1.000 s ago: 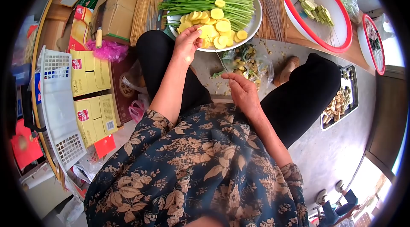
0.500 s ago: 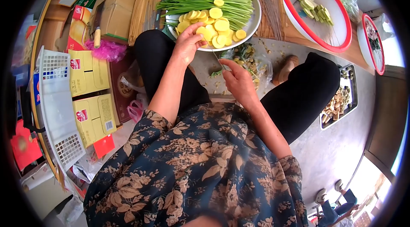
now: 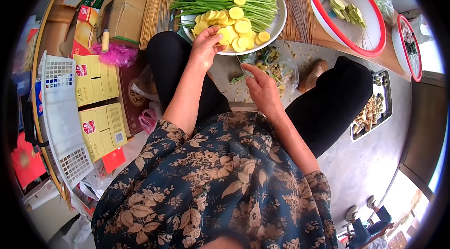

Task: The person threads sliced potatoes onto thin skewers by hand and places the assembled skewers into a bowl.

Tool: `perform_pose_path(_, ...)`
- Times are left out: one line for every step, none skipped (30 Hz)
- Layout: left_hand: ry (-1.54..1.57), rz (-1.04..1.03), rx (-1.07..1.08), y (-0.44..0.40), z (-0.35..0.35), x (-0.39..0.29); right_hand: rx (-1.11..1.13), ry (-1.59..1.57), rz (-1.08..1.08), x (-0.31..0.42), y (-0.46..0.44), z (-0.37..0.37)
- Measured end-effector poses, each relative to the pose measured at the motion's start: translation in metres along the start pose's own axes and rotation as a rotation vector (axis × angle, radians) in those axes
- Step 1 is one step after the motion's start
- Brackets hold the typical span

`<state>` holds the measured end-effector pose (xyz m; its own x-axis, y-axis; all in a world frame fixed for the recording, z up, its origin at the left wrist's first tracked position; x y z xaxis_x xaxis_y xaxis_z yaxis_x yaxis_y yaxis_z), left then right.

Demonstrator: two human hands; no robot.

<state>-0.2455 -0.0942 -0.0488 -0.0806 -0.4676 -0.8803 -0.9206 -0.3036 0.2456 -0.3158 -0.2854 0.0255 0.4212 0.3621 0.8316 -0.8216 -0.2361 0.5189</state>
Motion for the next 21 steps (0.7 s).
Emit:
perform_pose_path(-0.001, 0.001, 0.004, 0.0004, -0.0004, 0.0, -0.002, 0.003, 0.007, 0.0002, -0.0002, -0.0003)
perform_pose_path(-0.002, 0.001, 0.009, 0.0006, -0.0009, 0.0, -0.003, 0.006, 0.013, 0.0003, -0.0005, -0.0005)
perform_pose_path(-0.002, 0.001, 0.008, 0.0008, -0.0012, 0.0002, -0.003, 0.006, 0.013, -0.0005, -0.0012, -0.0007)
perform_pose_path(0.0, -0.005, 0.01, 0.0008, -0.0017, -0.0003, -0.002, 0.001, 0.013, -0.0014, -0.0019, -0.0009)
perform_pose_path(0.002, -0.012, 0.011, 0.0009, -0.0024, -0.0006, 0.0, -0.003, 0.014, -0.0018, -0.0022, -0.001)
perform_pose_path(0.002, -0.011, 0.011, 0.0014, -0.0029, -0.0003, -0.001, -0.003, 0.013, -0.0011, -0.0019, -0.0011)
perform_pose_path(0.01, -0.02, 0.014, 0.0021, -0.0045, -0.0004, 0.006, -0.019, 0.006, -0.0005, -0.001, -0.0008)
perform_pose_path(0.017, -0.028, 0.016, 0.0023, -0.0053, -0.0006, 0.013, -0.035, -0.001, -0.0004, -0.0007, -0.0011)
perform_pose_path(0.018, -0.028, 0.016, 0.0022, -0.0057, 0.0, 0.013, -0.035, -0.001, -0.0006, -0.0007, -0.0012)
perform_pose_path(0.025, -0.032, 0.015, 0.0018, -0.0059, 0.0006, 0.01, -0.028, 0.007, -0.0002, -0.0007, -0.0014)
perform_pose_path(0.032, -0.037, 0.013, 0.0015, -0.0058, 0.0011, 0.008, -0.02, 0.015, 0.0003, -0.0006, -0.0016)
perform_pose_path(0.032, -0.037, 0.012, 0.0014, -0.0057, 0.0019, 0.009, -0.02, 0.015, 0.0006, -0.0003, -0.002)
perform_pose_path(0.037, -0.045, 0.011, 0.0014, -0.006, 0.0017, 0.006, -0.023, 0.01, 0.0007, 0.0001, -0.0022)
perform_pose_path(0.041, -0.053, 0.01, 0.0013, -0.0063, 0.0013, 0.002, -0.027, 0.006, 0.0006, 0.0003, -0.002)
perform_pose_path(0.042, -0.052, 0.01, 0.0014, -0.0064, 0.0014, 0.002, -0.026, 0.005, -0.0004, -0.0001, -0.0023)
perform_pose_path(0.034, -0.043, 0.009, 0.0019, -0.0063, 0.0015, 0.001, -0.039, 0.0, -0.0026, -0.0013, -0.0026)
perform_pose_path(0.025, -0.034, 0.008, 0.0022, -0.0061, 0.0018, 0.0, -0.051, -0.005, -0.0039, -0.0021, -0.0028)
perform_pose_path(0.026, -0.034, 0.008, 0.0021, -0.0061, 0.0023, 0.0, -0.051, -0.005, -0.0034, -0.0023, -0.0029)
perform_pose_path(0.027, -0.049, 0.013, 0.0018, -0.0063, 0.0024, -0.003, -0.047, -0.004, -0.0026, -0.0023, -0.0028)
perform_pose_path(0.029, -0.065, 0.019, 0.0014, -0.0064, 0.0025, -0.006, -0.043, -0.003, -0.0021, -0.0023, -0.0027)
perform_pose_path(0.029, -0.065, 0.019, 0.0014, -0.0063, 0.0037, -0.006, -0.043, -0.002, -0.0026, -0.0023, -0.0022)
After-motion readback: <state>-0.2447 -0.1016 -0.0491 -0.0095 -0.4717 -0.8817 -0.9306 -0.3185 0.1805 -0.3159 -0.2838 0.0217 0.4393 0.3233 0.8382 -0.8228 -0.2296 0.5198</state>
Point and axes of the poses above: each hand's wrist, its own y-axis away from the middle knuckle, its own z-axis out of the back of the hand, x = y × z, the point moved 8 cm from there along -y, towards the middle knuckle, and after that the axes turned 12 degrees about -z, right-handed, at the moved point
